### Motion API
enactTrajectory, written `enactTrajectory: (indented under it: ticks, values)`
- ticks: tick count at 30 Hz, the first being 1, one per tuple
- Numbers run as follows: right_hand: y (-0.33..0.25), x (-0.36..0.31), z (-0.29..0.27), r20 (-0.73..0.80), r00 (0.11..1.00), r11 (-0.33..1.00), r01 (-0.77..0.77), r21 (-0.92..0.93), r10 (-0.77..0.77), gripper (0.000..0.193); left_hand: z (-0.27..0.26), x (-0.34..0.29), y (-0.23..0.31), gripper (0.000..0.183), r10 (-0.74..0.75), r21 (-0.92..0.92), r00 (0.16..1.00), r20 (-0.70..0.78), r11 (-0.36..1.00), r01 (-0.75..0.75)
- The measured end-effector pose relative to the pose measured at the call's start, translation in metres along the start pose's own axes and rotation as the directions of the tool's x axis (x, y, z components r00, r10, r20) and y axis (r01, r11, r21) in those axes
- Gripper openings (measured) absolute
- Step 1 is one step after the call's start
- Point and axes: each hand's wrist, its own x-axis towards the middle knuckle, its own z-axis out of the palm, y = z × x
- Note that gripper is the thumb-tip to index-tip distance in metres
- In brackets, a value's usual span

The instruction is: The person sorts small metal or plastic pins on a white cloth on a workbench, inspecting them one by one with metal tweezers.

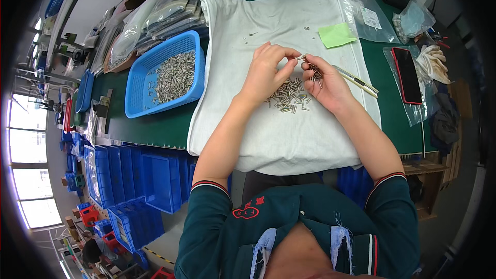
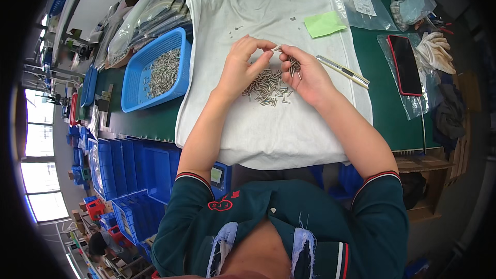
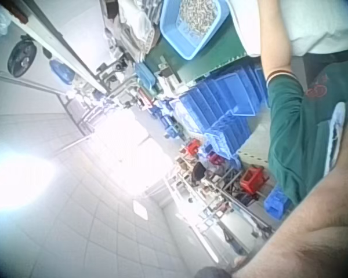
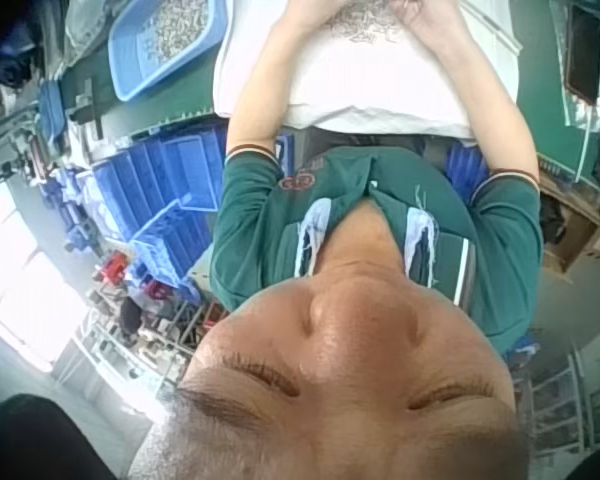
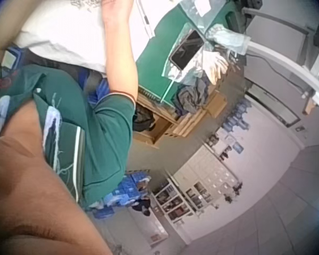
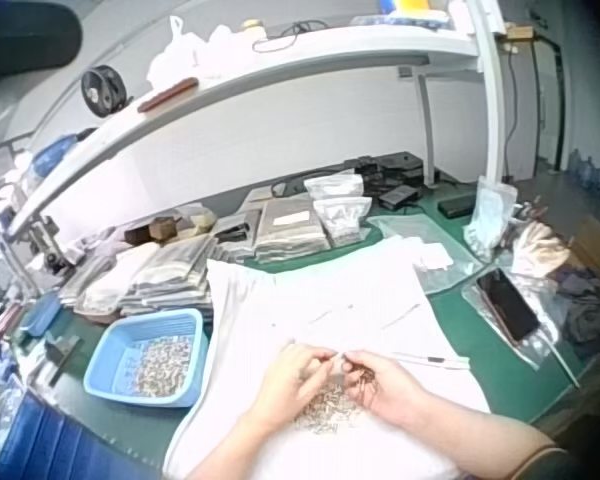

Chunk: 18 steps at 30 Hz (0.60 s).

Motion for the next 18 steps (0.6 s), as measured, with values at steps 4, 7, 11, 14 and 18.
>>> enactTrajectory:
  ticks: [4,7,11,14,18]
  values:
    - [-0.011,-0.008,0.015,0.022,1.0,0.968,-0.026,0.25,0.022,0.017,0.002,0.001,-0.003,0.014,-0.12,-0.298,0.991,-0.05,0.949,0.1]
    - [-0.011,-0.009,0.015,0.011,1.0,0.967,-0.024,0.255,0.022,0.018,0.006,0.001,-0.002,0.013,-0.19,-0.453,0.981,-0.044,0.879,0.15]
    - [-0.005,-0.007,0.012,0.057,0.997,0.985,-0.057,0.164,0.048,0.02,0.006,0.002,-0.002,0.012,-0.183,-0.442,0.979,-0.088,0.888,0.126]
    - [-0.003,-0.01,0.018,0.081,0.996,0.998,-0.034,0.06,0.029,0.019,0.003,0.001,-0.004,0.014,-0.03,-0.251,0.996,-0.089,0.968,0.007]
    - [0.0,-0.008,0.014,0.095,0.995,0.998,-0.035,0.054,0.029,0.018,0.005,0.001,0.001,0.022,0.061,-0.072,0.986,-0.154,0.995,-0.072]
